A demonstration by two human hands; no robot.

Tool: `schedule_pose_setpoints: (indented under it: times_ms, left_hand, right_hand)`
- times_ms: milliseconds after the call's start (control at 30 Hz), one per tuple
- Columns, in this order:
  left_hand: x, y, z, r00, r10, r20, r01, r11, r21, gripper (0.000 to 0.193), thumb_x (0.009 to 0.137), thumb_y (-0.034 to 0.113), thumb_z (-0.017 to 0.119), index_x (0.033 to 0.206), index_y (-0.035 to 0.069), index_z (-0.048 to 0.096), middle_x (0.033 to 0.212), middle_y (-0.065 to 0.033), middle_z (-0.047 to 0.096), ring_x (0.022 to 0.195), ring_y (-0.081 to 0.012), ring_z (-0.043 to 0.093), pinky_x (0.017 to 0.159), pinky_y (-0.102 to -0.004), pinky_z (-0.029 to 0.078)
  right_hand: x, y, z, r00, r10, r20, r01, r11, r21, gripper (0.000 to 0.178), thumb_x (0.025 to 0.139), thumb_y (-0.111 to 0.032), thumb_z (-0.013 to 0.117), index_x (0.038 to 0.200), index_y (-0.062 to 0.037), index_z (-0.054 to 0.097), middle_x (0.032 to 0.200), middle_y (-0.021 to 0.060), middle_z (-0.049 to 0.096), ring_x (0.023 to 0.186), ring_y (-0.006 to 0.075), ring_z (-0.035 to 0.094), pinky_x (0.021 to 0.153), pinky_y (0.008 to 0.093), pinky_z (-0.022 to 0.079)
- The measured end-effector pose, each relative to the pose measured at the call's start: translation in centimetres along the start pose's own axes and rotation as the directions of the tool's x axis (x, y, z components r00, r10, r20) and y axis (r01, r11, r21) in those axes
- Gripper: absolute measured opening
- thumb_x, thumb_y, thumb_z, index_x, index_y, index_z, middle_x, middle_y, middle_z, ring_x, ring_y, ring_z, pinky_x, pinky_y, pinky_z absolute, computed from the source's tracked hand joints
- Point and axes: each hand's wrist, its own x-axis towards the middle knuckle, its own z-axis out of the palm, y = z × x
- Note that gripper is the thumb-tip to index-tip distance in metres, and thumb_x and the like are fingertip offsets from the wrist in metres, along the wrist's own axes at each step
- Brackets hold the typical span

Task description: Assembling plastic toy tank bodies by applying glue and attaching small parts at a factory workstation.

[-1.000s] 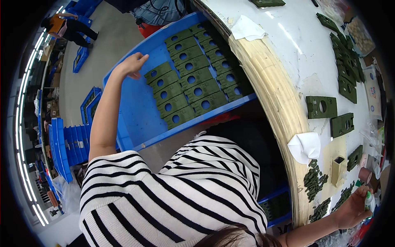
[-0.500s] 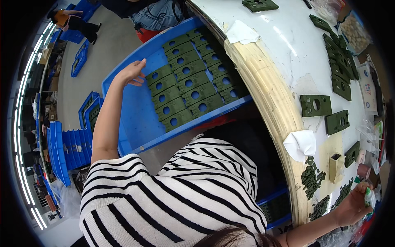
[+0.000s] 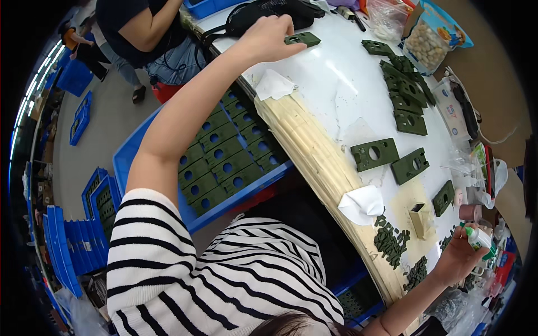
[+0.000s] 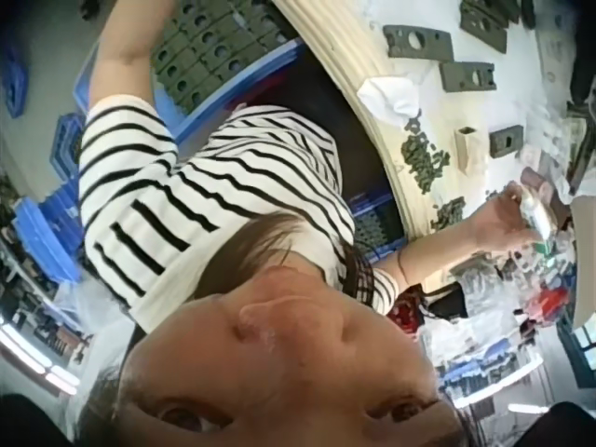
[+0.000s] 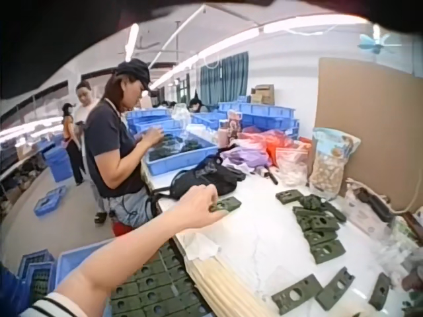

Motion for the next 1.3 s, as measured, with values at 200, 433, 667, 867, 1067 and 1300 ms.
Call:
schedule_pose_setpoints:
  times_ms: [200,433,667,867,1067,1300]
  left_hand:
    - [4.2,-1.0,3.7,0.973,-0.048,0.225,0.063,0.996,-0.058,0.047,0.074,0.041,0.075,0.097,0.004,0.058,0.087,-0.016,0.064,0.085,-0.0315,0.063,0.076,-0.0378,0.05]
    - [0.2,-3.5,3.0,0.979,-0.084,0.188,0.094,0.995,-0.045,0.06,0.071,0.046,0.076,0.108,0.004,0.057,0.099,-0.0177,0.062,0.095,-0.0318,0.06,0.084,-0.0361,0.048]
    - [2.9,-3.7,3.0,0.955,-0.039,0.295,0.06,0.996,-0.065,0.045,0.07,0.029,0.078,0.097,0.005,0.052,0.088,-0.0131,0.062,0.084,-0.028,0.061,0.076,-0.0351,0.048]
    - [-3.1,-6.4,-2.3,0.973,-0.01,0.232,0.111,0.897,-0.427,0.043,0.075,0.015,0.077,0.106,0.003,0.049,0.097,-0.0058,0.058,0.097,-0.0166,0.057,0.088,-0.0297,0.046]
    - [-20.4,-18.9,-7.1,0.776,-0.489,0.398,0.571,0.813,-0.115,0.046,0.058,0.001,0.077,0.097,0.004,0.051,0.093,-0.0097,0.061,0.094,-0.0203,0.06,0.082,-0.0331,0.048]
    - [-27.8,-21.0,-1.6,0.593,-0.632,0.498,0.674,0.729,0.123,0.053,0.054,0.006,0.085,0.096,0.005,0.053,0.101,-0.0117,0.063,0.098,-0.0268,0.061,0.086,-0.0366,0.048]
  right_hand:
    - [-0.3,0.1,0.2,1.0,0.009,0.003,-0.009,1.0,0.005,0.048,0.096,-0.033,0.055,0.129,-0.0019,0.042,0.12,0.0165,0.051,0.11,0.027,0.051,0.089,0.0362,0.044]
    - [-0.2,-0.5,0.8,1.0,0.029,0.008,-0.028,0.998,-0.061,0.047,0.096,-0.037,0.054,0.123,-0.001,0.043,0.116,0.0151,0.05,0.108,0.0244,0.05,0.091,0.0354,0.041]
    - [-0.1,0.1,1.3,1.0,-0.015,-0.026,0.014,0.998,-0.066,0.046,0.096,-0.035,0.055,0.123,-0.0009,0.042,0.117,0.0146,0.049,0.108,0.0236,0.05,0.09,0.0341,0.044]
    - [-0.7,-0.7,-0.7,1.0,0.0,0.001,0.0,1.0,-0.005,0.047,0.096,-0.033,0.055,0.125,0.0019,0.042,0.119,0.015,0.049,0.113,0.0251,0.047,0.094,0.0355,0.044]
    - [-0.6,-1.1,-0.7,0.999,0.035,-0.03,-0.037,0.996,-0.082,0.05,0.093,-0.036,0.06,0.121,0.0028,0.043,0.112,0.013,0.046,0.103,0.0215,0.045,0.088,0.0351,0.036]
    - [-0.2,-0.8,-0.4,0.999,0.052,0.002,-0.051,0.994,-0.092,0.05,0.094,-0.037,0.057,0.121,0.003,0.044,0.112,0.0133,0.048,0.104,0.0222,0.044,0.089,0.0348,0.037]
